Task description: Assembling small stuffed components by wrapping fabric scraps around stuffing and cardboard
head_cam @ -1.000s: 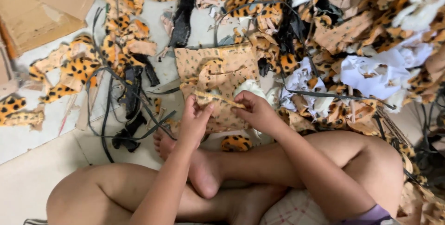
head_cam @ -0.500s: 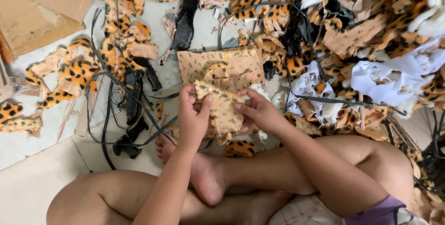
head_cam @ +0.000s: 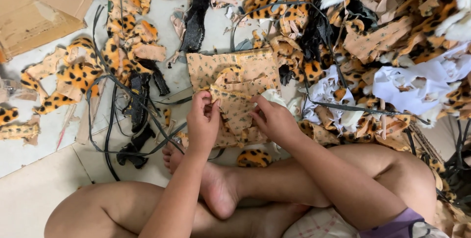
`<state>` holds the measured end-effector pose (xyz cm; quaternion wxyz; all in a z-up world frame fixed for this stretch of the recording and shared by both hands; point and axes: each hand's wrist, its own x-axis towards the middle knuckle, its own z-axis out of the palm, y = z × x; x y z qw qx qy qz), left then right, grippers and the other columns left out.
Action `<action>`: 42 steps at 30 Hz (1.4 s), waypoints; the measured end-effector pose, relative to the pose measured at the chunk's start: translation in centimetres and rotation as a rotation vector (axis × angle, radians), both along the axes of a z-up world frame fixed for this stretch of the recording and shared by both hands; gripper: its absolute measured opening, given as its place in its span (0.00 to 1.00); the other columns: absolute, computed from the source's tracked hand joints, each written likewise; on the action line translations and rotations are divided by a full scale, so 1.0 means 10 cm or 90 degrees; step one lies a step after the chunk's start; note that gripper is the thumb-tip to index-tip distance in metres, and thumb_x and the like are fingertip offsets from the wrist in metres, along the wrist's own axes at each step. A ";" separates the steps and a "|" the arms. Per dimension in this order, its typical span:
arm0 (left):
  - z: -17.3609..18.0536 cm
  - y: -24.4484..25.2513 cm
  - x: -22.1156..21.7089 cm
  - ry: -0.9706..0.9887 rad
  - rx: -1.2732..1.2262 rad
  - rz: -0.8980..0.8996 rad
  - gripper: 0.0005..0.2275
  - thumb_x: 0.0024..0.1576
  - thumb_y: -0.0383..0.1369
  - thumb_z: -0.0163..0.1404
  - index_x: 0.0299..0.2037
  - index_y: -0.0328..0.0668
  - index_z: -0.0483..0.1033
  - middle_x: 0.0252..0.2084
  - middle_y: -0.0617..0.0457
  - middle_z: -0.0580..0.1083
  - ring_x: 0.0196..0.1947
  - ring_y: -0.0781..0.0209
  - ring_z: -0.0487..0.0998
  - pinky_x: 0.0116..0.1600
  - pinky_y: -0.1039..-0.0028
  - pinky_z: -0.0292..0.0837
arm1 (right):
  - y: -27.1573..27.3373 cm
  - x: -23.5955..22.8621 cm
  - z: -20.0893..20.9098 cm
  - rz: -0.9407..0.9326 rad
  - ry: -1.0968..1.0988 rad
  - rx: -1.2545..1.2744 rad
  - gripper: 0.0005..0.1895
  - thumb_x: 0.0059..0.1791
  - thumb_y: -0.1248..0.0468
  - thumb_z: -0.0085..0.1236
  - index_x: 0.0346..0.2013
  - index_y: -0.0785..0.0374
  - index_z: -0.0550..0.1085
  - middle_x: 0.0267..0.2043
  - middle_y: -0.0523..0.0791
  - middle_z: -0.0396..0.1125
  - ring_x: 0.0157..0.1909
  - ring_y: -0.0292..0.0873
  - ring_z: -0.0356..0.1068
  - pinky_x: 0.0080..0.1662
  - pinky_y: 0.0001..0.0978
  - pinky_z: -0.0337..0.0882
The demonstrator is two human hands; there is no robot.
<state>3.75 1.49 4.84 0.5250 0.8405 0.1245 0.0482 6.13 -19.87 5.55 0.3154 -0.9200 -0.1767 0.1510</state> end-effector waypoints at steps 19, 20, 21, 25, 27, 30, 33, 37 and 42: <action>-0.04 0.06 0.00 -0.114 0.307 -0.040 0.12 0.64 0.34 0.52 0.55 0.42 0.68 0.48 0.47 0.73 0.43 0.54 0.76 0.44 0.69 0.74 | -0.01 -0.04 -0.16 0.128 -0.170 -0.044 0.16 0.50 0.53 0.59 0.50 0.53 0.76 0.49 0.44 0.64 0.47 0.48 0.67 0.47 0.42 0.69; -0.11 0.04 0.00 -0.140 0.358 -0.051 0.13 0.64 0.36 0.51 0.56 0.44 0.68 0.51 0.46 0.70 0.48 0.53 0.72 0.50 0.65 0.71 | 0.00 -0.05 -0.16 0.130 -0.199 -0.077 0.19 0.51 0.51 0.57 0.55 0.50 0.74 0.53 0.43 0.63 0.53 0.49 0.65 0.50 0.41 0.67; -0.18 0.01 -0.01 -0.167 0.409 -0.062 0.15 0.64 0.39 0.50 0.57 0.45 0.68 0.53 0.46 0.67 0.54 0.51 0.68 0.56 0.60 0.67 | 0.01 -0.07 -0.16 0.133 -0.228 -0.109 0.23 0.51 0.49 0.55 0.60 0.48 0.72 0.57 0.43 0.62 0.59 0.49 0.62 0.53 0.41 0.64; -0.13 -0.13 -0.10 -0.160 0.484 -0.104 0.15 0.65 0.40 0.47 0.59 0.45 0.68 0.63 0.45 0.62 0.63 0.48 0.60 0.64 0.58 0.56 | 0.12 -0.11 0.06 0.164 -0.216 -0.104 0.34 0.51 0.49 0.57 0.71 0.50 0.62 0.77 0.46 0.48 0.77 0.58 0.44 0.68 0.55 0.50; -0.13 -0.20 -0.10 -0.110 0.423 -0.112 0.23 0.67 0.39 0.46 0.69 0.35 0.61 0.74 0.33 0.51 0.74 0.34 0.49 0.72 0.47 0.43 | 0.12 -0.14 0.04 0.196 -0.155 -0.160 0.40 0.52 0.45 0.52 0.76 0.50 0.53 0.81 0.43 0.40 0.80 0.55 0.33 0.71 0.58 0.32; -0.26 -0.18 -0.12 -0.067 0.392 -0.167 0.29 0.68 0.42 0.42 0.77 0.41 0.49 0.78 0.35 0.45 0.77 0.37 0.41 0.75 0.50 0.35 | 0.09 -0.15 -0.11 0.210 -0.135 -0.222 0.43 0.52 0.36 0.45 0.77 0.47 0.48 0.82 0.39 0.36 0.81 0.51 0.30 0.72 0.54 0.27; -0.29 -0.19 -0.13 -0.081 0.422 -0.205 0.28 0.69 0.45 0.38 0.77 0.43 0.48 0.79 0.40 0.44 0.78 0.43 0.39 0.75 0.53 0.29 | 0.09 -0.13 -0.09 0.214 -0.127 -0.237 0.43 0.52 0.37 0.44 0.77 0.47 0.48 0.82 0.39 0.35 0.81 0.51 0.30 0.73 0.53 0.27; -0.40 -0.20 -0.13 -0.096 0.456 -0.219 0.29 0.69 0.49 0.36 0.77 0.45 0.49 0.79 0.44 0.45 0.79 0.47 0.41 0.75 0.56 0.33 | 0.09 -0.13 -0.21 0.211 -0.128 -0.242 0.46 0.50 0.35 0.45 0.78 0.46 0.46 0.82 0.39 0.33 0.81 0.50 0.29 0.73 0.53 0.26; -0.52 -0.20 -0.13 -0.113 0.508 -0.223 0.29 0.68 0.49 0.35 0.77 0.48 0.48 0.80 0.48 0.45 0.79 0.47 0.40 0.76 0.58 0.32 | 0.07 -0.12 -0.25 0.215 -0.102 -0.245 0.46 0.50 0.33 0.42 0.78 0.45 0.45 0.82 0.38 0.32 0.81 0.50 0.29 0.73 0.53 0.27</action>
